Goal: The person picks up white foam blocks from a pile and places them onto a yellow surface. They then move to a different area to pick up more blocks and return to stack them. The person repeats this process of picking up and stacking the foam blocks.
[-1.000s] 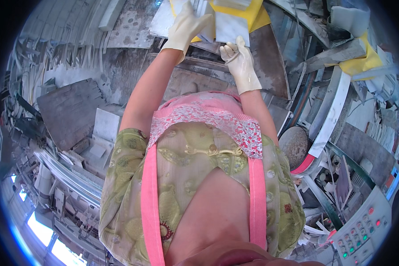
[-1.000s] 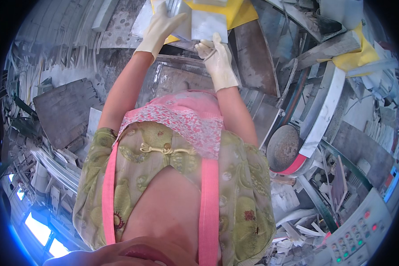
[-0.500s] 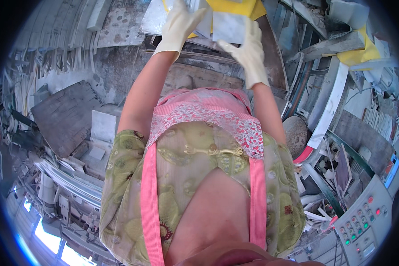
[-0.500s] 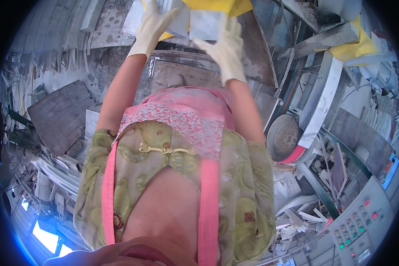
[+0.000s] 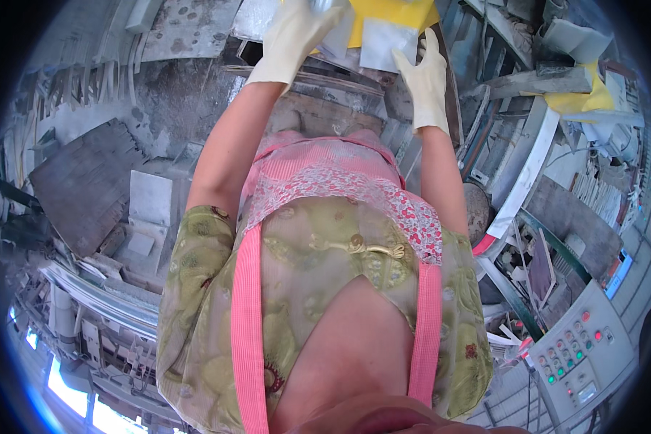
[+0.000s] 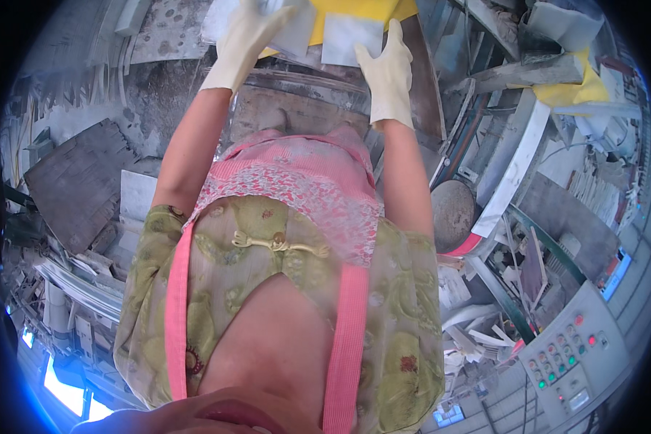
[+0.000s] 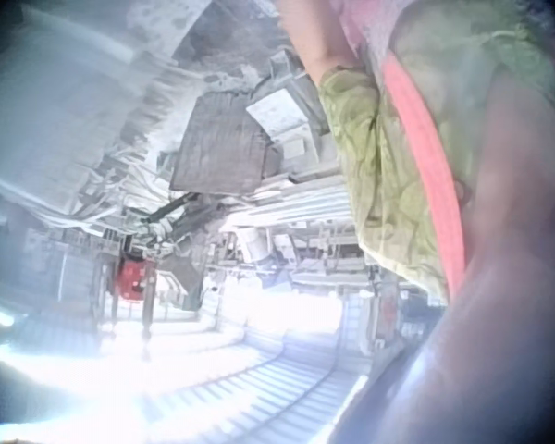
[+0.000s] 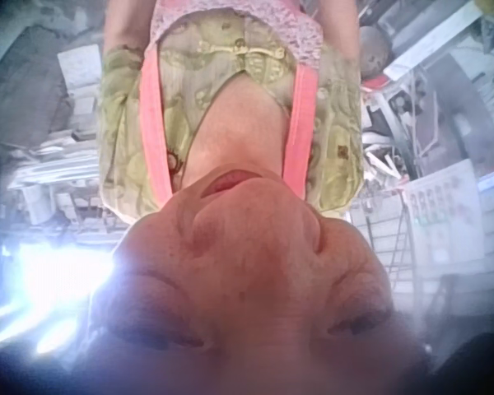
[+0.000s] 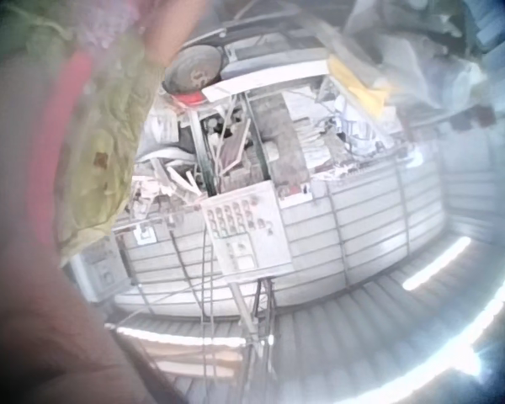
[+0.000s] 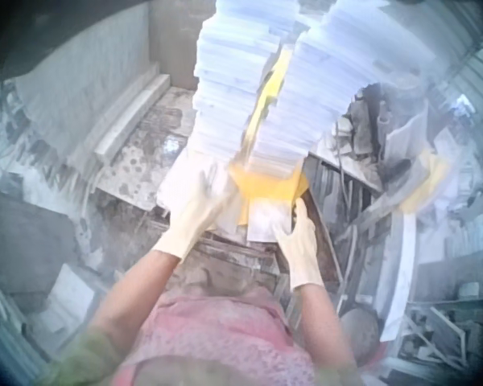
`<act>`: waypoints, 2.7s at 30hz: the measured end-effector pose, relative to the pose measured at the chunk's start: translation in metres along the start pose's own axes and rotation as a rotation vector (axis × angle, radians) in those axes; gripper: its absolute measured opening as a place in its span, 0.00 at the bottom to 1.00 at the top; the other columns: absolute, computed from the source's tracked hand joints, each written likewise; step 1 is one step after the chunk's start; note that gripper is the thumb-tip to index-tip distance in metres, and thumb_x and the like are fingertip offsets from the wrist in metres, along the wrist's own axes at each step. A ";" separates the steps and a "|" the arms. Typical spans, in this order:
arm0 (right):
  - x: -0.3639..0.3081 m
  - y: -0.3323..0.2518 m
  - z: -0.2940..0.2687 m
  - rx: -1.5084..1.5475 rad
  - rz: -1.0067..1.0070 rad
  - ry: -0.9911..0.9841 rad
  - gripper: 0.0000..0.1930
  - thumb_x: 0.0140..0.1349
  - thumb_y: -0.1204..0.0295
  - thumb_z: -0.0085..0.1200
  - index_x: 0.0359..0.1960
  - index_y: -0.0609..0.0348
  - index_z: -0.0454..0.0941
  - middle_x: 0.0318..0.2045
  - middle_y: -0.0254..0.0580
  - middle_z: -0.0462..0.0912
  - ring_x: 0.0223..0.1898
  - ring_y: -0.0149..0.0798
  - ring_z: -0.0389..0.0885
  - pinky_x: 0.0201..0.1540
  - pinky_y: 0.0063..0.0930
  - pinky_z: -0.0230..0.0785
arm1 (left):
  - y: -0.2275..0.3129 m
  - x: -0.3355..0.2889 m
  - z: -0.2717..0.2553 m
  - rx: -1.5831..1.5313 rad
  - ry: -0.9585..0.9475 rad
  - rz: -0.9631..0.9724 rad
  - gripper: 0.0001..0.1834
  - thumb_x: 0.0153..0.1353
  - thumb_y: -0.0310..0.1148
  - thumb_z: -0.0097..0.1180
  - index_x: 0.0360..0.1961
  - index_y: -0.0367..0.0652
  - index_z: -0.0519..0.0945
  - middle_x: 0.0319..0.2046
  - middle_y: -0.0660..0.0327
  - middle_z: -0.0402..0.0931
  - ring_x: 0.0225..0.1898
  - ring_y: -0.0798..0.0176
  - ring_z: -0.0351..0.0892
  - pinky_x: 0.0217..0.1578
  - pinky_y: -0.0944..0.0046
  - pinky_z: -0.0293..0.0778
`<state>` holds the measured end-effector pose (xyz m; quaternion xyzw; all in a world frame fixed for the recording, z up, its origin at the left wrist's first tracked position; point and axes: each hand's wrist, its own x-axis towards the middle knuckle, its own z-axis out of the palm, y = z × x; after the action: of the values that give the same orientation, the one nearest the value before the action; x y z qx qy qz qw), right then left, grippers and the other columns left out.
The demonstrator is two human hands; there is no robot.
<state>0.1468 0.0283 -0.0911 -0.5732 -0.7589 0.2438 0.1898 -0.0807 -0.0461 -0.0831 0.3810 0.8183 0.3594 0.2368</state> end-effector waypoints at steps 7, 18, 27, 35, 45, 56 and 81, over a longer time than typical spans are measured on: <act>-0.016 0.015 -0.004 0.833 0.309 -0.159 0.28 0.72 0.74 0.51 0.72 0.68 0.63 0.59 0.50 0.79 0.56 0.39 0.82 0.60 0.31 0.74 | 0.007 -0.002 -0.011 0.019 0.013 0.020 0.52 0.59 0.63 0.61 0.72 0.34 0.64 0.63 0.31 0.70 0.68 0.35 0.69 0.66 0.48 0.66; -0.023 0.020 -0.001 0.294 -0.129 -0.192 0.51 0.57 0.58 0.70 0.77 0.63 0.54 0.71 0.61 0.67 0.72 0.51 0.68 0.72 0.38 0.60 | 0.010 -0.001 -0.013 0.234 0.019 -0.026 0.56 0.56 0.68 0.60 0.73 0.34 0.64 0.65 0.33 0.70 0.69 0.37 0.69 0.68 0.48 0.64; -0.027 0.022 -0.004 -0.339 -0.176 -0.044 0.49 0.53 0.35 0.64 0.67 0.60 0.71 0.44 0.58 0.87 0.46 0.56 0.86 0.49 0.45 0.77 | -0.004 0.004 -0.008 0.201 0.026 0.016 0.56 0.56 0.66 0.62 0.73 0.33 0.64 0.64 0.35 0.71 0.67 0.38 0.71 0.66 0.49 0.66; -0.028 -0.009 -0.015 -0.383 0.019 -0.163 0.49 0.53 0.35 0.65 0.67 0.60 0.68 0.50 0.59 0.85 0.52 0.57 0.85 0.53 0.48 0.77 | 0.003 0.000 -0.009 0.094 0.032 0.032 0.52 0.57 0.64 0.61 0.71 0.32 0.66 0.60 0.35 0.75 0.64 0.36 0.74 0.64 0.46 0.68; -0.017 0.001 -0.013 -0.054 -0.187 -0.237 0.39 0.59 0.63 0.70 0.68 0.66 0.66 0.54 0.60 0.83 0.57 0.52 0.83 0.57 0.39 0.75 | -0.004 0.004 0.001 0.060 0.069 0.059 0.52 0.59 0.63 0.60 0.71 0.29 0.63 0.65 0.29 0.67 0.67 0.32 0.68 0.66 0.44 0.66; -0.014 0.037 -0.028 0.235 -0.121 -0.414 0.38 0.70 0.74 0.54 0.79 0.59 0.52 0.54 0.47 0.78 0.43 0.33 0.81 0.41 0.25 0.78 | -0.018 0.012 0.016 -0.006 0.166 0.223 0.57 0.58 0.59 0.63 0.75 0.28 0.54 0.73 0.29 0.53 0.76 0.33 0.52 0.74 0.46 0.54; 0.007 -0.083 -0.197 1.219 -0.388 0.081 0.12 0.70 0.63 0.61 0.42 0.57 0.74 0.34 0.35 0.82 0.31 0.30 0.82 0.29 0.27 0.78 | 0.019 -0.006 -0.030 -0.010 -0.062 0.023 0.41 0.56 0.48 0.67 0.64 0.32 0.69 0.50 0.33 0.80 0.55 0.35 0.80 0.53 0.46 0.74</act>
<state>0.1927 0.0468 0.1173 -0.2234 -0.5663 0.5710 0.5508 -0.0882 -0.0548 -0.0486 0.4001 0.8044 0.3543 0.2596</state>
